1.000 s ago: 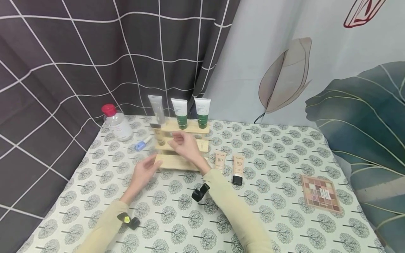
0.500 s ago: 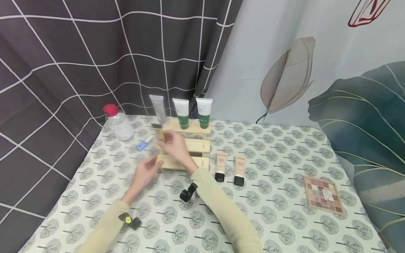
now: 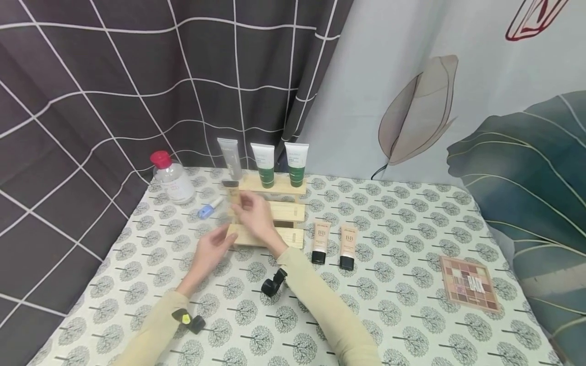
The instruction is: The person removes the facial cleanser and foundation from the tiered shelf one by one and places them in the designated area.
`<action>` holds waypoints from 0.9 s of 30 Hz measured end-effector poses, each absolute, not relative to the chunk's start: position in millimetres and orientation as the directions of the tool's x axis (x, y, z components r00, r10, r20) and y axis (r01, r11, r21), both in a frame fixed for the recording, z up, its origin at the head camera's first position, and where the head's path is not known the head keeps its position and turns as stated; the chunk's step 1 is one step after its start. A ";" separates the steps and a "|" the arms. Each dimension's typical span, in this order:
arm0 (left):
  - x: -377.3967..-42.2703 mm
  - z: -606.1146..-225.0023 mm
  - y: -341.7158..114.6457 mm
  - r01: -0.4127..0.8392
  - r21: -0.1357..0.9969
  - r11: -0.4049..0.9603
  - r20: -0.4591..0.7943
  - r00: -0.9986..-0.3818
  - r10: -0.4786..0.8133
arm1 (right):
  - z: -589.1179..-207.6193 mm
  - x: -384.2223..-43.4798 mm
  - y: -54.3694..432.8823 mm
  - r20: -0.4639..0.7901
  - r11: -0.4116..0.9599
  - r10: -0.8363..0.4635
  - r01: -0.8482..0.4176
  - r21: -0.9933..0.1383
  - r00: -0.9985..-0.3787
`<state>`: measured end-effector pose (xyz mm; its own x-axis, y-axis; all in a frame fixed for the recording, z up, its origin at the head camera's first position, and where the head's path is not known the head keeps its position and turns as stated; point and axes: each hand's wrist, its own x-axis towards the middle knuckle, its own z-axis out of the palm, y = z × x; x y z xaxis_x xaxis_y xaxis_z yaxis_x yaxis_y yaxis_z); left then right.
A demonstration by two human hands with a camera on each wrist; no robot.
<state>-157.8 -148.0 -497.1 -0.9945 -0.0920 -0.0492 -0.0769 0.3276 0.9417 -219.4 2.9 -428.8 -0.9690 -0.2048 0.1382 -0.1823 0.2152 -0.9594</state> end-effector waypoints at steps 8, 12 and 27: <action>-157.7 -496.6 -148.3 -0.059 0.939 0.339 -0.028 -0.995 -0.096 | -428.3 -213.8 13.8 0.130 0.168 -0.186 -0.162 -0.972 -0.974; -157.9 -497.3 -148.4 -0.066 0.941 0.332 -0.037 -0.995 -0.093 | -427.4 -211.6 21.0 0.151 0.172 -0.179 -0.182 -0.968 -0.972; -157.7 -496.1 -147.6 -0.079 0.942 0.325 -0.048 -0.994 -0.101 | -429.7 -202.7 51.8 0.186 0.225 -0.123 -0.210 -0.951 -0.975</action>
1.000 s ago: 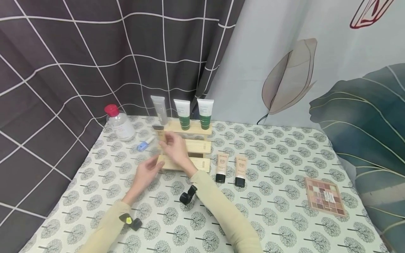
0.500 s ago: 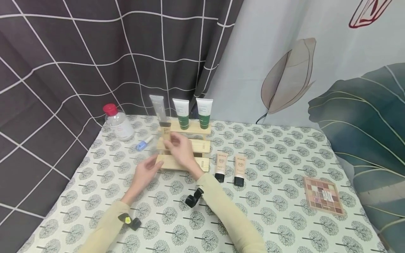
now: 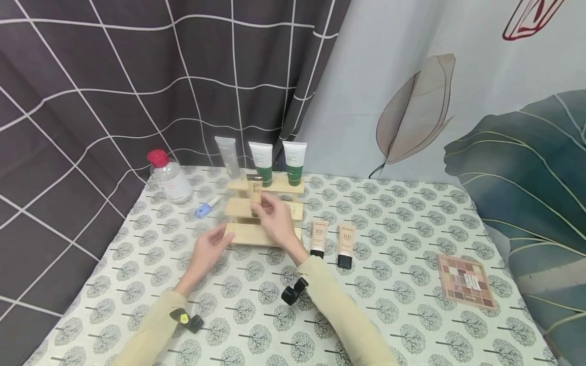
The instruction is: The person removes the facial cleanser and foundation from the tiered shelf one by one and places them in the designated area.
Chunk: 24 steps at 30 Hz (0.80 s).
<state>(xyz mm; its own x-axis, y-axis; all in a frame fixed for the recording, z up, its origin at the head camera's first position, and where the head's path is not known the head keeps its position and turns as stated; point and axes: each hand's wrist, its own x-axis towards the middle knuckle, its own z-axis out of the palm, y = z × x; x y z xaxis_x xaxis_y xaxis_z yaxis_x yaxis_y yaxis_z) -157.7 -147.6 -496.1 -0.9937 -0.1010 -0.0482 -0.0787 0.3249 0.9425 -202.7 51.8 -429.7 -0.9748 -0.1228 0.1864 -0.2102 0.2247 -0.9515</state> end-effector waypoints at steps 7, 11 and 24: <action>-158.4 -497.7 -147.4 -0.086 0.938 0.336 -0.048 -0.992 -0.120 | -431.2 -199.8 67.6 0.203 0.200 -0.133 -0.227 -0.953 -0.970; -158.0 -498.4 -147.6 -0.083 0.937 0.339 -0.045 -0.992 -0.121 | -431.5 -197.1 77.8 0.212 0.229 -0.117 -0.235 -0.945 -0.970; -156.9 -497.8 -146.0 -0.093 0.928 0.361 -0.048 -0.990 -0.130 | -430.0 -180.9 107.7 0.210 0.226 -0.056 -0.217 -0.950 -0.976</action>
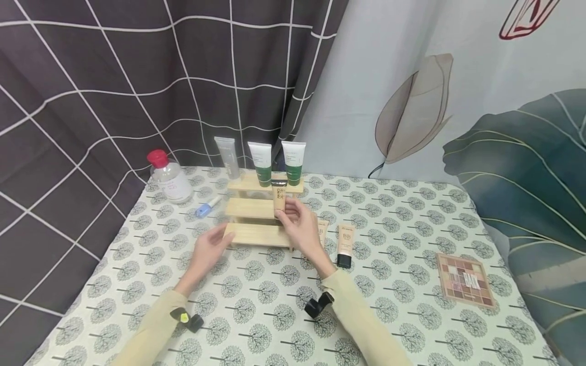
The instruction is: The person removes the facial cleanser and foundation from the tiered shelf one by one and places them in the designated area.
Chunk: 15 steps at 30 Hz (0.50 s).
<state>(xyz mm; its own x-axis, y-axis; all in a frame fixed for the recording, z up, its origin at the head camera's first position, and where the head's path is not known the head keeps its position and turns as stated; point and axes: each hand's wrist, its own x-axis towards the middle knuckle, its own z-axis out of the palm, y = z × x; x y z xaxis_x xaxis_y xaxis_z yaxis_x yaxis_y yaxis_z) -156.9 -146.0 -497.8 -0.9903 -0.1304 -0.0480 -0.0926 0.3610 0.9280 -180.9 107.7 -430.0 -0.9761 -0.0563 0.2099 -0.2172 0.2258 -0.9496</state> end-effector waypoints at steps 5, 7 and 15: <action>-156.7 -497.8 -146.1 -0.091 0.929 0.359 -0.049 -0.991 -0.125 | -431.0 -177.7 120.3 0.224 0.209 -0.042 -0.228 -0.951 -0.974; -156.6 -497.7 -146.2 -0.089 0.929 0.360 -0.047 -0.991 -0.125 | -431.1 -176.5 125.7 0.221 0.212 -0.038 -0.224 -0.951 -0.975; -157.5 -498.0 -146.5 -0.082 0.928 0.363 -0.041 -0.992 -0.117 | -437.3 -170.7 146.0 0.170 0.235 -0.008 -0.167 -0.958 -0.985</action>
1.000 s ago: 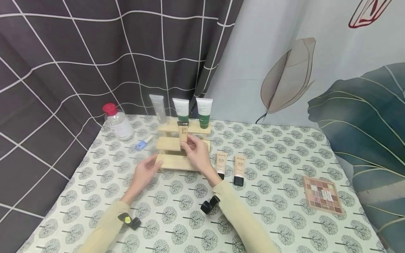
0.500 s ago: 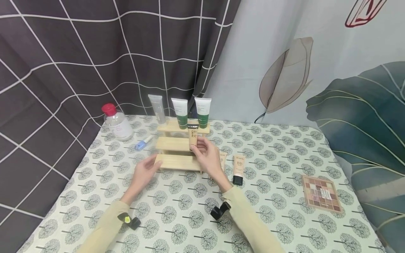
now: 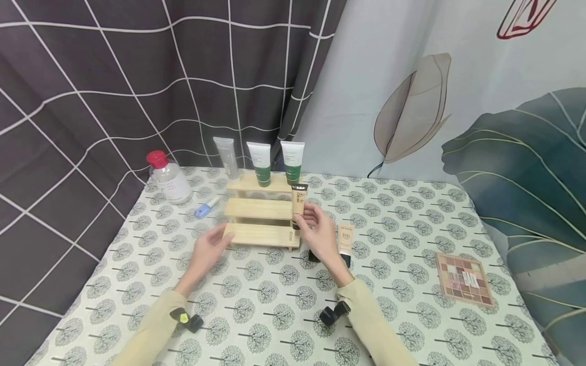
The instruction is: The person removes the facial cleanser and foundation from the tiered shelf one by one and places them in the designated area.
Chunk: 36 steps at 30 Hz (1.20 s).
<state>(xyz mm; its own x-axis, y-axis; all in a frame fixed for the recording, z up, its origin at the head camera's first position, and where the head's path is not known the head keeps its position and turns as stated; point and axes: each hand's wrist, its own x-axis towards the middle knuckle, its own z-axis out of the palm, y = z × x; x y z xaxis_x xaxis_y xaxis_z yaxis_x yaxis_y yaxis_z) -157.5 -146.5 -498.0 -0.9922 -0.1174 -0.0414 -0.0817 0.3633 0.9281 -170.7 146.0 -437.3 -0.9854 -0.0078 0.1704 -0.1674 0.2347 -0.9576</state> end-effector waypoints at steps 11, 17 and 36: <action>-158.4 -501.2 -147.2 -0.071 0.925 0.374 -0.024 -0.991 -0.130 | -443.3 -161.9 174.1 0.145 0.294 0.041 -0.126 -0.947 -0.989; -158.1 -501.1 -146.6 -0.075 0.925 0.372 -0.031 -0.992 -0.124 | -441.0 -160.8 194.5 0.127 0.326 0.072 -0.097 -0.941 -0.989; -158.5 -503.5 -147.4 -0.068 0.931 0.358 -0.025 -0.992 -0.123 | -452.4 -134.3 251.1 0.114 0.397 0.173 -0.037 -0.917 -0.978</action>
